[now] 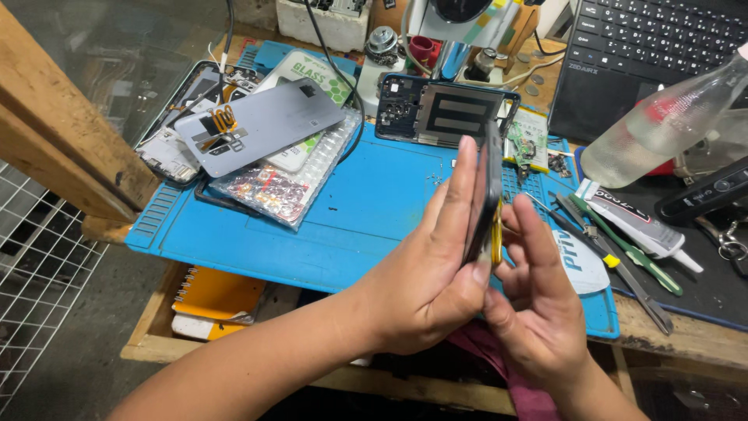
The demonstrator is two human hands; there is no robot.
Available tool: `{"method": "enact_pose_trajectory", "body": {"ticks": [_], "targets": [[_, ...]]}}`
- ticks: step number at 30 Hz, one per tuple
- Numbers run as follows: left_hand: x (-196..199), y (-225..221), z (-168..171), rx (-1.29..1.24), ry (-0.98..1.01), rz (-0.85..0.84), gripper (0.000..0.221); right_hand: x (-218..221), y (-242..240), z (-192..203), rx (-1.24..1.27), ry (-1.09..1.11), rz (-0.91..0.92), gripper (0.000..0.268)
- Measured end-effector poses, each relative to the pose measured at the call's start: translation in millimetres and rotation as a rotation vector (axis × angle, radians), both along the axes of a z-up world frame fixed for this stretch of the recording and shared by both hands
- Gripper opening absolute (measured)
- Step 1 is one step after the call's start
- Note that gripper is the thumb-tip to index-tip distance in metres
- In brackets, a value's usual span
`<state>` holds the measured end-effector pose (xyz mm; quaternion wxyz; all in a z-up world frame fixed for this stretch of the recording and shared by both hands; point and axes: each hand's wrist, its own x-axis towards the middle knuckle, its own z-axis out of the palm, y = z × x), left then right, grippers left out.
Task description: The person disassembles a smartphone using a screwdriver and a plastic pry tool. They remove the back cover, unscrew internal components, and detach the battery. The person then cleans the internal frame with a cloth and wipes the screen before placing the back cover back on the device.
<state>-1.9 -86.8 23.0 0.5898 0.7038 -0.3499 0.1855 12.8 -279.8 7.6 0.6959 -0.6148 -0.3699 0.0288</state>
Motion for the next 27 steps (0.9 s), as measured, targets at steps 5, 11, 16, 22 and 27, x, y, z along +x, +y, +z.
{"method": "enact_pose_trajectory", "body": {"ticks": [5, 11, 16, 22, 27], "targets": [[-1, 8, 6, 0.007, -0.011, -0.132, 0.082, -14, -7, 6, -0.211, -0.278, -0.209, 0.075], [2, 13, 8, 0.043, -0.035, -0.211, 0.085, -17, -4, 13, -0.147, -0.245, -0.231, 0.070], [5, 17, 8, 0.079, -0.097, -0.251, 0.087, -14, -5, 20, -0.127, -0.266, -0.193, 0.070], [0, 13, 11, 0.110, -0.139, -0.185, 0.087, -17, -9, 21, -0.129, -0.247, -0.206, 0.071], [0, 12, 12, 0.098, -0.095, -0.189, 0.085, -15, -12, 12, -0.096, -0.272, -0.209, 0.076]]}}
